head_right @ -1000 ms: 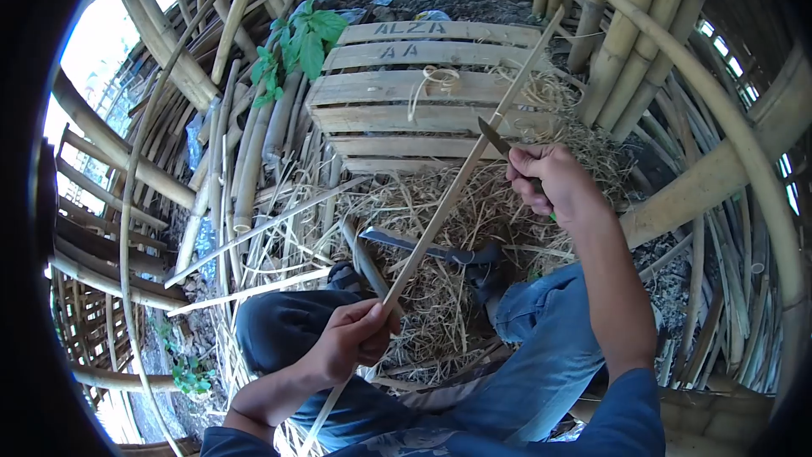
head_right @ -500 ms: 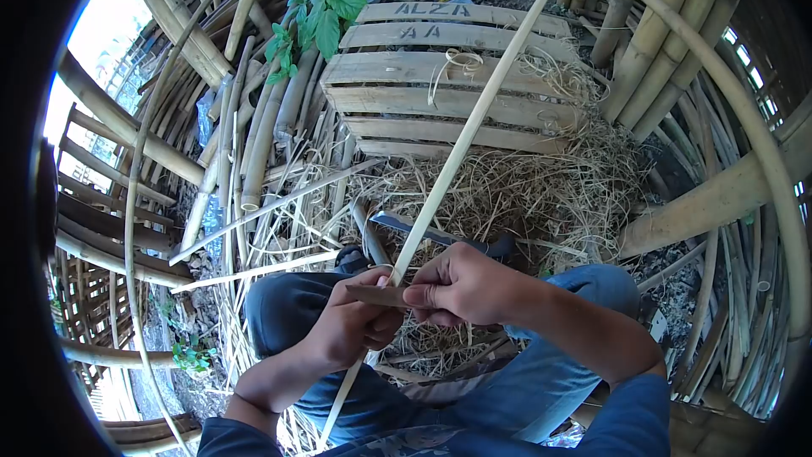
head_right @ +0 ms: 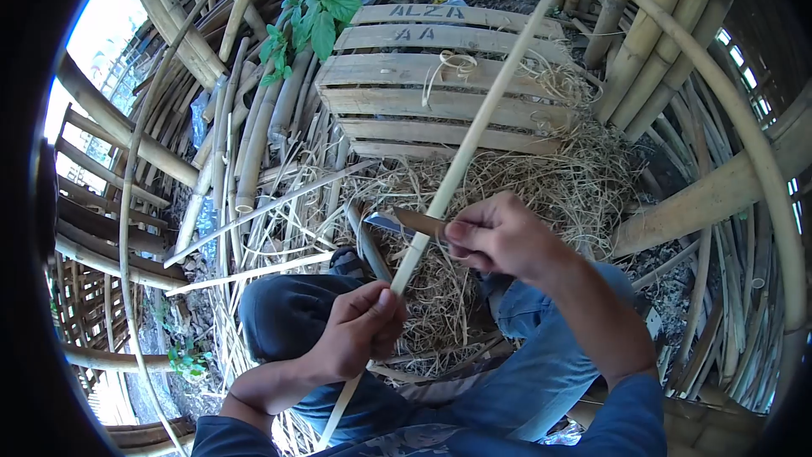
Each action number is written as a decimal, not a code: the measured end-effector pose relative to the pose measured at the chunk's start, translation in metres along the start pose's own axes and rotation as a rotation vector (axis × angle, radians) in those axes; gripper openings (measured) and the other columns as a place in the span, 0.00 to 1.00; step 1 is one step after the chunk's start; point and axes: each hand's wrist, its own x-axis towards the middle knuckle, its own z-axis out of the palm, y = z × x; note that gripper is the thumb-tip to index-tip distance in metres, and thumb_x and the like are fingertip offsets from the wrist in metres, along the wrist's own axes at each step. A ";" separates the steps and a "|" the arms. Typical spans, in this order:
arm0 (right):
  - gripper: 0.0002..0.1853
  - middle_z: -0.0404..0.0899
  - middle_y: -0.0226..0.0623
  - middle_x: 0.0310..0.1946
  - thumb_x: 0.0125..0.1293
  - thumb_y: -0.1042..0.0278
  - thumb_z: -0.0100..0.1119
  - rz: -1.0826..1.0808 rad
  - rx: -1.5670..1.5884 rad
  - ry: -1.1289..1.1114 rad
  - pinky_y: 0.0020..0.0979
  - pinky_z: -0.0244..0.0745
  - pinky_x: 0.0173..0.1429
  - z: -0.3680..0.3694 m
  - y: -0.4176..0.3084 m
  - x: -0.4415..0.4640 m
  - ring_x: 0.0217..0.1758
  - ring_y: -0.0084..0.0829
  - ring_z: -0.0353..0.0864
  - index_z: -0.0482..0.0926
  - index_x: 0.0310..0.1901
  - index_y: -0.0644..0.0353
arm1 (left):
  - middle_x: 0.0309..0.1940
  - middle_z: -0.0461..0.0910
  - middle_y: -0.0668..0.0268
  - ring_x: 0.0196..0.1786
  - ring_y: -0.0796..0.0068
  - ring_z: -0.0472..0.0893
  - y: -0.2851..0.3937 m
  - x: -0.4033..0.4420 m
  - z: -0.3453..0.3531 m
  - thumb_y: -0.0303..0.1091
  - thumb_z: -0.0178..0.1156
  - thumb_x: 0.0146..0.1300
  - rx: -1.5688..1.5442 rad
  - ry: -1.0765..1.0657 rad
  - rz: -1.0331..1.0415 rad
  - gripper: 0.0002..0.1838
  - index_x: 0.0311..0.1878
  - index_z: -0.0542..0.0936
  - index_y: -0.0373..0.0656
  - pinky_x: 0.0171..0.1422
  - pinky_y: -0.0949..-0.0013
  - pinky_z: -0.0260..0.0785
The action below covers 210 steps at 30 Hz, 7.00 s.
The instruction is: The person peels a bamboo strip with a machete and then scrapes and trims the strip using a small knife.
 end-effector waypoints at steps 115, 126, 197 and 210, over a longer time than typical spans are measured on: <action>0.18 0.70 0.39 0.12 0.67 0.56 0.48 -0.839 -1.022 0.439 0.37 0.65 0.17 0.041 0.037 0.016 0.13 0.37 0.74 0.70 0.24 0.61 | 0.10 0.52 0.76 0.12 0.84 0.50 0.012 0.003 -0.019 0.55 0.37 0.70 -0.042 0.062 -0.146 0.26 0.23 0.65 0.45 0.15 0.76 0.41; 0.18 0.68 0.36 0.13 0.63 0.54 0.52 -1.045 -1.327 0.509 0.33 0.67 0.16 0.040 0.035 0.020 0.13 0.34 0.72 0.69 0.24 0.61 | 0.11 0.62 0.71 0.15 0.82 0.61 0.005 0.005 -0.007 0.55 0.29 0.72 0.328 0.187 0.018 0.33 0.19 0.67 0.41 0.20 0.76 0.53; 0.23 0.70 0.34 0.09 0.69 0.51 0.44 -0.970 -1.369 0.470 0.30 0.66 0.12 0.059 0.046 0.017 0.08 0.28 0.70 0.69 0.21 0.59 | 0.15 0.60 0.75 0.16 0.86 0.57 -0.009 -0.007 -0.020 0.46 0.37 0.73 0.390 0.147 0.086 0.21 0.27 0.66 0.42 0.19 0.79 0.47; 0.20 0.72 0.38 0.11 0.67 0.53 0.48 -0.862 -1.338 0.455 0.32 0.68 0.14 0.050 0.053 0.014 0.11 0.33 0.75 0.71 0.24 0.59 | 0.15 0.62 0.75 0.17 0.87 0.60 -0.011 -0.009 -0.019 0.46 0.38 0.73 0.511 0.168 -0.026 0.22 0.27 0.67 0.42 0.20 0.79 0.52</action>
